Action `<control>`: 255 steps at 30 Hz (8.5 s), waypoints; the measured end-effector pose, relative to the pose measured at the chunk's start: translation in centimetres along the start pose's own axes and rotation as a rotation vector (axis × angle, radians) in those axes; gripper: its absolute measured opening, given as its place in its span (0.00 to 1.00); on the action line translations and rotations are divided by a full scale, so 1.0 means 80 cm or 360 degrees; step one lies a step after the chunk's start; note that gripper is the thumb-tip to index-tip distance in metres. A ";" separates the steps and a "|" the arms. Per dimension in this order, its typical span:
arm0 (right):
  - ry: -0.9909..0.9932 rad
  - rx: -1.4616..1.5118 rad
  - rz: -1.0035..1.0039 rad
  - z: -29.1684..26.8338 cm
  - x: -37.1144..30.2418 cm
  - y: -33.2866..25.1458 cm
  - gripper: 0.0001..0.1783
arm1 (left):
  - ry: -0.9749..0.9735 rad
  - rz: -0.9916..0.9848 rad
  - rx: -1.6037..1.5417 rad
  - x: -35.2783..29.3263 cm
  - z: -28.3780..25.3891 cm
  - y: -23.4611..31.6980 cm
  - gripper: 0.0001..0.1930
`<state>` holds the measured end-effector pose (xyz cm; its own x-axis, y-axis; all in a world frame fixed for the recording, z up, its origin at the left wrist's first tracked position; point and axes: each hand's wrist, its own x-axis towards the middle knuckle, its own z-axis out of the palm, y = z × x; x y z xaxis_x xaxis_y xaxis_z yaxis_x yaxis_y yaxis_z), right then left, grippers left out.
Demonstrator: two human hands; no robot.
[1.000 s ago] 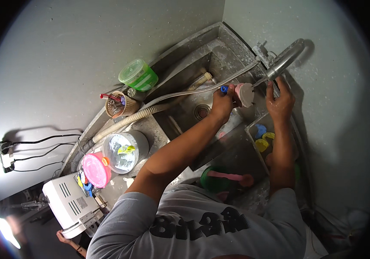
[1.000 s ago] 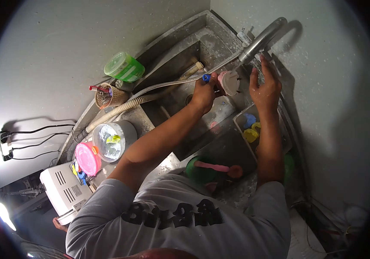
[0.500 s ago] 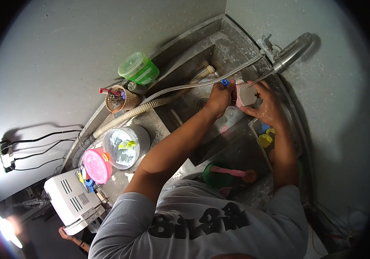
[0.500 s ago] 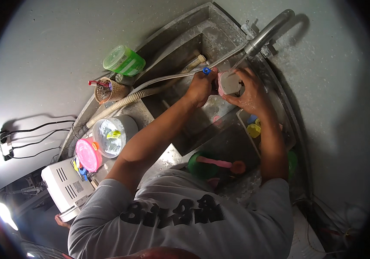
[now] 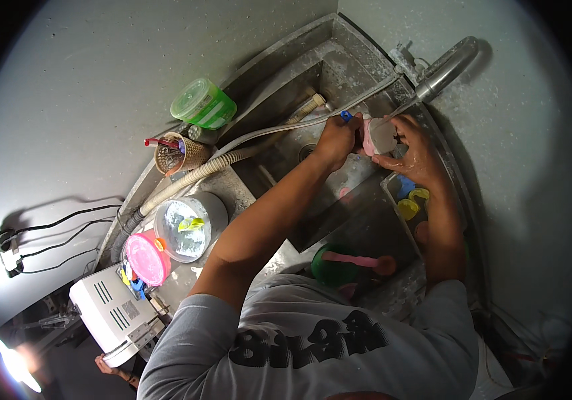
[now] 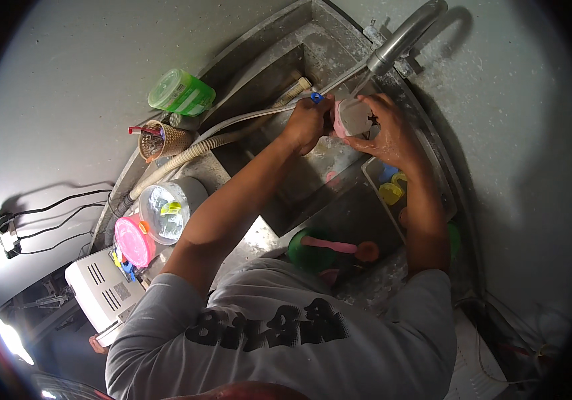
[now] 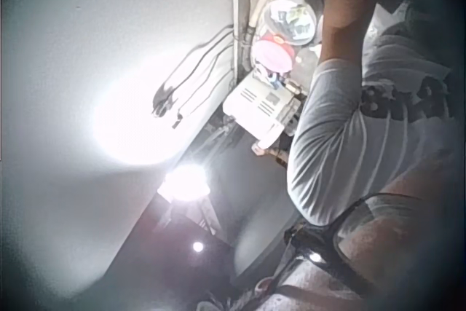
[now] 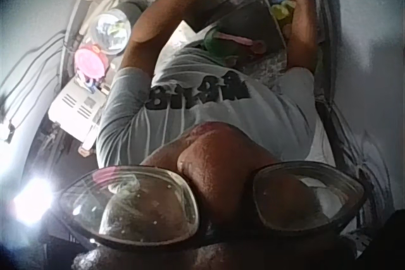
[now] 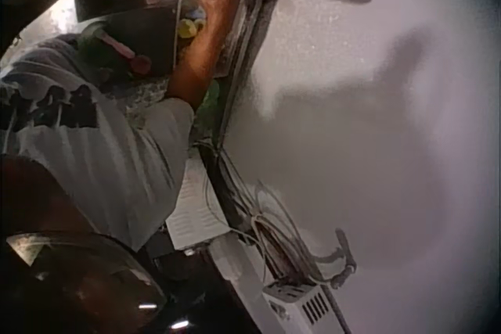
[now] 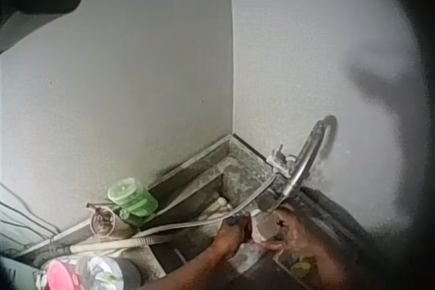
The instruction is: The person mixes paste in a bowl with a spatula, applies the mixture onto a dental impression tray, washes the bowl and spatula in the sink, and separates the dental cast from the impression tray under running water.
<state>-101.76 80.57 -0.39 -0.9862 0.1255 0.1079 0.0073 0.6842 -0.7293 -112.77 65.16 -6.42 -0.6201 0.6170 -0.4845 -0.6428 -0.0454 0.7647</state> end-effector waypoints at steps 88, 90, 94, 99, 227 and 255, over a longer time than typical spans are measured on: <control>0.0695 0.0187 -0.0099 0.059 -0.027 -0.054 0.44 | 0.0576 0.0860 0.0260 -0.070 0.015 -0.013 0.17; 0.0681 0.0254 -0.0059 0.060 -0.027 -0.052 0.44 | 0.0548 0.0845 0.0200 -0.071 0.015 -0.013 0.17; 0.0623 0.0339 -0.0016 0.062 -0.024 -0.041 0.41 | 0.0474 0.0808 0.0163 -0.068 0.012 -0.016 0.17; 0.0571 0.0285 0.0107 0.060 -0.021 -0.037 0.39 | 0.0467 0.0819 0.0190 -0.060 0.009 -0.023 0.16; 0.0672 0.0719 0.0592 0.060 -0.018 -0.055 0.37 | 0.0106 0.0704 0.0031 -0.061 0.000 -0.011 0.17; 0.0687 0.0567 0.0589 0.064 -0.019 -0.059 0.36 | 0.0252 0.0741 0.0072 -0.071 0.004 -0.010 0.17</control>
<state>-101.14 73.47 -0.54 -0.7740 0.6330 0.0140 0.2044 0.2707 -0.9407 -108.60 61.89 -4.13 -0.8998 0.4122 -0.1430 -0.2633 -0.2517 0.9313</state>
